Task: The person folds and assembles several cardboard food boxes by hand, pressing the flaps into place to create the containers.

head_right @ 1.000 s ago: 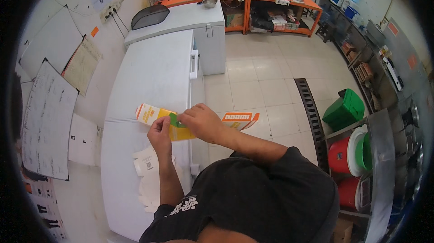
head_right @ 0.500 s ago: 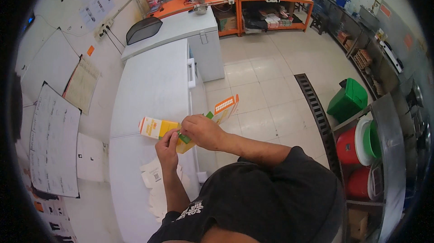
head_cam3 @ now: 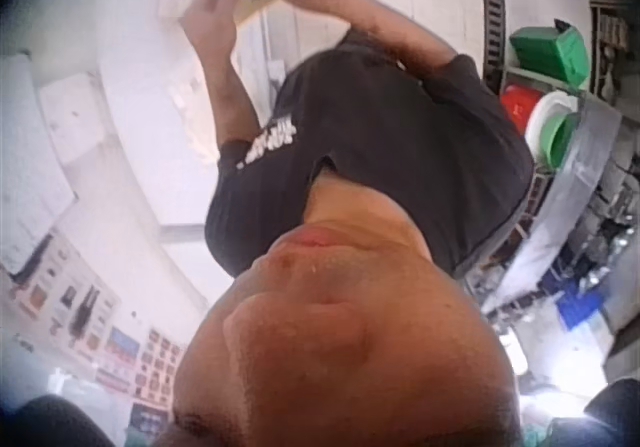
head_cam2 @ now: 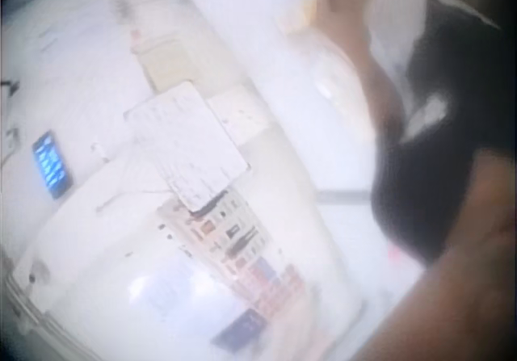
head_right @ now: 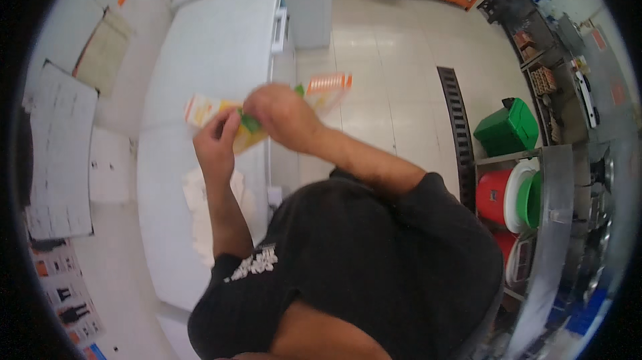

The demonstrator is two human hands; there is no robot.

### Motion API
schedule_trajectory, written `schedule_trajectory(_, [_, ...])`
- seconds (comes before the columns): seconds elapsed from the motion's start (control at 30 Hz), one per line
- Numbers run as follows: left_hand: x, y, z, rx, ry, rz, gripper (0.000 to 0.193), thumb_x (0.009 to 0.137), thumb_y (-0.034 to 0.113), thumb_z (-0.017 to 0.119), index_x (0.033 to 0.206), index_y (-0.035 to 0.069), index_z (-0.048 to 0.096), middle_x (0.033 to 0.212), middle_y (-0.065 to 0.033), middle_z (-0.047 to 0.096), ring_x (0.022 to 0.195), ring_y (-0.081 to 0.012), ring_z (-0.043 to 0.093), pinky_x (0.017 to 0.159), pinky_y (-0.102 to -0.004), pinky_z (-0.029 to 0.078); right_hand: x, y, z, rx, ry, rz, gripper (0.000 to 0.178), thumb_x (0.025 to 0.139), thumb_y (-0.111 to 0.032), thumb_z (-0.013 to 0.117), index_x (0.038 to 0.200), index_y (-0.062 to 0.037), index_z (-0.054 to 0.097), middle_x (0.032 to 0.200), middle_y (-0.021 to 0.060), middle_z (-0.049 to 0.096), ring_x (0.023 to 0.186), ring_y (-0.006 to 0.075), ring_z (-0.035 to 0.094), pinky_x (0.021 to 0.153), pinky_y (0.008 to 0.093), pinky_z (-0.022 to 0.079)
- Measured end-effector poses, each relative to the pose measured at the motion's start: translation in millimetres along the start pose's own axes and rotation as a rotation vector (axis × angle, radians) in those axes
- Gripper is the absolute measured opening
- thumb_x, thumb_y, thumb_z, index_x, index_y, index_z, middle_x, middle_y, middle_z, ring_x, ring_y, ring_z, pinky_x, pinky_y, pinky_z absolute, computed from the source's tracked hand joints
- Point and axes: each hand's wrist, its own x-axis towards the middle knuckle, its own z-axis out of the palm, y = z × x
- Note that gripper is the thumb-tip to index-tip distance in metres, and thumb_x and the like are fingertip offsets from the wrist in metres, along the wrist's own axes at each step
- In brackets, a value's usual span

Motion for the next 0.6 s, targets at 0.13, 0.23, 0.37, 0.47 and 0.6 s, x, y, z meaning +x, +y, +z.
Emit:
schedule_trajectory(0.13, [4.0, -1.2, 4.9, -0.043, 0.001, -0.07, 0.022, 0.087, 0.015, 0.067, 0.103, 0.0, 0.068, 0.087, -0.0044, 0.067, 0.079, -0.0081, 0.058, 0.073, -0.0233, 0.047, 2.9, -0.7, -1.4, 0.04, 0.017, 0.023, 0.017, 0.077, 0.006, 0.063, 0.091, -0.003, 0.059, 0.091, 0.012, 0.062, 0.086, 0.0307, 0.059, 0.075, 0.0368, 0.048])
schedule_trajectory(0.23, [1.2, -0.5, 4.0, -0.059, -0.023, -0.081, 0.021, 0.087, 0.014, 0.067, 0.103, 0.0, 0.068, 0.087, -0.0048, 0.067, 0.079, -0.0078, 0.057, 0.073, -0.0231, 0.046, -0.6, 0.9, 0.6, 0.038, 0.014, -0.003, 0.01, 0.08, 0.001, 0.06, 0.089, -0.0033, 0.058, 0.091, 0.0121, 0.061, 0.088, 0.0313, 0.057, 0.079, 0.0403, 0.045])
schedule_trajectory(0.37, [-3.4, 1.6, 2.4, -0.043, -0.058, 0.006, 0.019, 0.087, 0.012, 0.066, 0.102, 0.001, 0.069, 0.088, -0.0051, 0.066, 0.08, -0.008, 0.057, 0.074, -0.0231, 0.046, -1.6, -3.0, -1.3, 0.007, 0.006, -0.029, 0.015, 0.079, 0.004, 0.062, 0.091, -0.0038, 0.057, 0.091, 0.0117, 0.061, 0.086, 0.0305, 0.058, 0.076, 0.0383, 0.047])
schedule_trajectory(0.47, [-3.7, 4.3, -0.5, -0.054, -0.08, -0.019, 0.018, 0.088, 0.012, 0.064, 0.102, 0.0, 0.068, 0.088, -0.0051, 0.066, 0.08, -0.0082, 0.057, 0.074, -0.0231, 0.045, -1.2, -3.0, -4.0, -0.002, -0.028, -0.001, 0.018, 0.079, 0.006, 0.064, 0.093, -0.004, 0.057, 0.092, 0.0113, 0.061, 0.085, 0.0299, 0.059, 0.074, 0.0364, 0.049])
schedule_trajectory(0.6, [-1.9, 5.5, -2.5, -0.035, -0.097, -0.004, 0.019, 0.089, 0.012, 0.063, 0.102, 0.0, 0.068, 0.087, -0.0049, 0.065, 0.08, -0.0086, 0.057, 0.074, -0.0231, 0.045, -0.7, -4.7, -5.3, 0.056, -0.068, 0.055, 0.013, 0.079, 0.001, 0.062, 0.09, -0.0048, 0.058, 0.089, 0.0102, 0.061, 0.086, 0.0306, 0.057, 0.076, 0.0394, 0.045])
